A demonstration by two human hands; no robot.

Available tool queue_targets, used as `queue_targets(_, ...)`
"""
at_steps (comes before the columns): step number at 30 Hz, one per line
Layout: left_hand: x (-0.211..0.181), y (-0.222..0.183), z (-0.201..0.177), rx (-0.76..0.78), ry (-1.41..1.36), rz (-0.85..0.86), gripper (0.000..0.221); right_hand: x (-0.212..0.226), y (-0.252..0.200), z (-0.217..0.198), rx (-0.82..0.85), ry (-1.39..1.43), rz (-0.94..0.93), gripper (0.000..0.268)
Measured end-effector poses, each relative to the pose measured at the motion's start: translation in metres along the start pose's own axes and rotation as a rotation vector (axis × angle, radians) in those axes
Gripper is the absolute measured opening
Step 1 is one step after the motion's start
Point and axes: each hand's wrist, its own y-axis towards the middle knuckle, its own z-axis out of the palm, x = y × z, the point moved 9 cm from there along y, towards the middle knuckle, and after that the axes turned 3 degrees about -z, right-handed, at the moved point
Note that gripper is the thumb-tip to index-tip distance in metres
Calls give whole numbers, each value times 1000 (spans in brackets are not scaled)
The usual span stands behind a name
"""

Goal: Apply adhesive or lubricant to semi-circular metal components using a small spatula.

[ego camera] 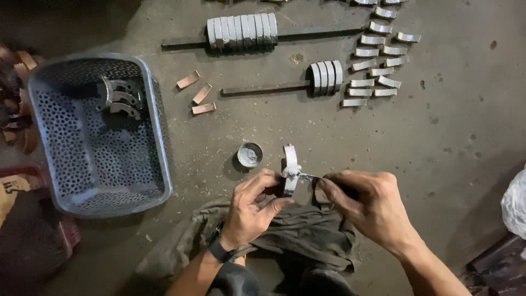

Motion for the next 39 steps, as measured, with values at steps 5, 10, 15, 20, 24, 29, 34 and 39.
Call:
queue_targets(5,-2,-2,2,50,-53,93,28,-12,7,0,20,31,22,21)
queue_targets(10,-2,-5,3,93,-21,163,30,-33,9,4,82,32,148,22)
queue_targets(15,8,-6,7,145,-39,95,31,-62,9,11,149,94,329,21)
queue_targets(20,14,-8,8,156,-2,110,32,-73,14,14,166,154,333,22)
queue_targets(24,22,-8,13,172,-13,130,33,-94,8,18,163,239,400,22)
queue_targets(29,56,-8,22,191,-389,-1,29,-92,0,15,-135,242,37,18)
queue_targets(34,76,-5,35,210,-827,-212,23,-1,-24,25,-400,-236,-718,24)
queue_targets(39,91,12,43,203,-836,-210,24,-43,11,9,-563,-240,-459,22)
